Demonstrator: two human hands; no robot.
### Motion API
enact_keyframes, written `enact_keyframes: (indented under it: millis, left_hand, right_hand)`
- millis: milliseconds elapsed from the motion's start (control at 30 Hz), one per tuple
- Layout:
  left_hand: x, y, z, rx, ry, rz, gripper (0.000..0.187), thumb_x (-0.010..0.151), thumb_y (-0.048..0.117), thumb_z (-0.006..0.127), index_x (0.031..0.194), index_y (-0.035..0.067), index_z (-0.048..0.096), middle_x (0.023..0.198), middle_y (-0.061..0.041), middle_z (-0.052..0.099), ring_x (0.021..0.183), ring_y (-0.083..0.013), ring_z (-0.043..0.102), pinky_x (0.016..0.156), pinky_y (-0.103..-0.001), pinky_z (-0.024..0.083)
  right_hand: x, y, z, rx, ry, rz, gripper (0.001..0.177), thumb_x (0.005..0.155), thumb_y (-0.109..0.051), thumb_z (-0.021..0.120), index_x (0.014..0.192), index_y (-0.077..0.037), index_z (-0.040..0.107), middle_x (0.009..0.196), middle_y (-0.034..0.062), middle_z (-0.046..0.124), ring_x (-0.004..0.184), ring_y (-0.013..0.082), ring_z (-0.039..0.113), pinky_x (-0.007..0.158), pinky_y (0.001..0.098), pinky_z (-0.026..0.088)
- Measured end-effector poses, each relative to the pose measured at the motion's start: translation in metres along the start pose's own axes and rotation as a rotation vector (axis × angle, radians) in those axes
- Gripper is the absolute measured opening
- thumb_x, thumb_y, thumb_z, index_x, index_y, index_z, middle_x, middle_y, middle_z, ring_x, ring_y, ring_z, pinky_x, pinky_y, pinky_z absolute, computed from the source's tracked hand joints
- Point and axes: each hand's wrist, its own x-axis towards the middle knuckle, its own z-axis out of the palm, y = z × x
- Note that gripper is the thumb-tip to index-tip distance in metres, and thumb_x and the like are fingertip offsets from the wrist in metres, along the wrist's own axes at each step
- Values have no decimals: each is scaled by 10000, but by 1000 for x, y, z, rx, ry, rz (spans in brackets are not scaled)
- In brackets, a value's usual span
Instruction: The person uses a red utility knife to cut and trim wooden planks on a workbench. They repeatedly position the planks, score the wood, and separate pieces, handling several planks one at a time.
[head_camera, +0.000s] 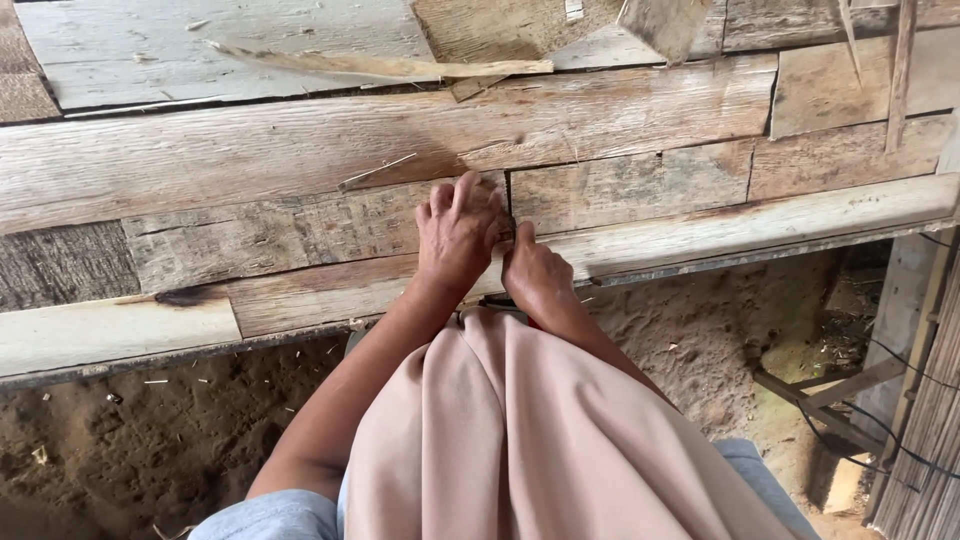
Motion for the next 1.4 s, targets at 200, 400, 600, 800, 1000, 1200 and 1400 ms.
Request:
enact_keyframes:
  millis: [200, 400, 600, 800, 1000, 1200, 1400]
  left_hand:
    - [-6, 2, 4, 12, -24, 0, 566, 868, 304, 754, 1411, 265, 598, 1477, -59, 343, 1203, -334, 395, 938, -504, 393]
    - [-31, -9, 54, 241, 193, 149, 658, 1038, 462, 509, 1605, 157, 377, 1735, -130, 48, 1564, -429, -54, 1203, -592, -53]
    - [-28, -7, 51, 72, -108, 80, 634, 1115, 403, 333, 1674, 154, 164, 1738, -115, -43, 1554, -386, -164, 1172, -634, -148]
    - [-27, -12, 65, 163, 53, 117, 732, 1011, 426, 468, 1662, 184, 236, 1737, -109, 65, 1575, -398, -42, 1189, -642, -81]
    - [-28, -15, 76, 152, 88, 107, 734, 991, 467, 473, 1651, 212, 276, 1733, -85, 107, 1578, -382, -2, 1198, -642, -48]
    - [-24, -11, 71, 80, 35, 57, 691, 1018, 414, 443, 1659, 255, 241, 1735, -49, 83, 1580, -375, 14, 1210, -661, 14]
    - [-31, -9, 64, 56, 12, 72, 677, 1031, 396, 428, 1658, 242, 228, 1733, -75, 73, 1577, -389, 4, 1207, -662, 20]
  right_hand:
    - [-14, -5, -11, 59, -37, 4, 505, 984, -155, 361, 1453, 23, 302, 877, 289, 695, 872, 532, 712, 790, 660, 552]
    - [-5, 3, 1, 61, -40, 29, 382, 1035, -302, 284, 1343, -80, 333, 855, 228, 698, 846, 498, 726, 772, 623, 561]
    - [-23, -7, -35, 189, 45, 54, 330, 1066, -307, 295, 1302, -105, 409, 827, 228, 707, 799, 458, 742, 750, 564, 591]
    - [8, -21, -53, 136, 111, -28, 331, 1076, -236, 345, 1330, -48, 444, 793, 148, 680, 712, 353, 732, 656, 434, 596]
    - [22, -15, -46, 87, 56, -67, 285, 1073, -258, 342, 1278, -80, 428, 858, 192, 705, 797, 435, 740, 729, 528, 581]
    - [29, -21, -54, 79, -27, -24, 346, 1025, -298, 306, 1283, -80, 380, 1044, 310, 690, 979, 528, 700, 855, 622, 540]
    - [17, -27, -47, 71, -23, 2, 380, 1037, -235, 317, 1348, -23, 376, 999, 275, 691, 929, 493, 719, 829, 604, 560]
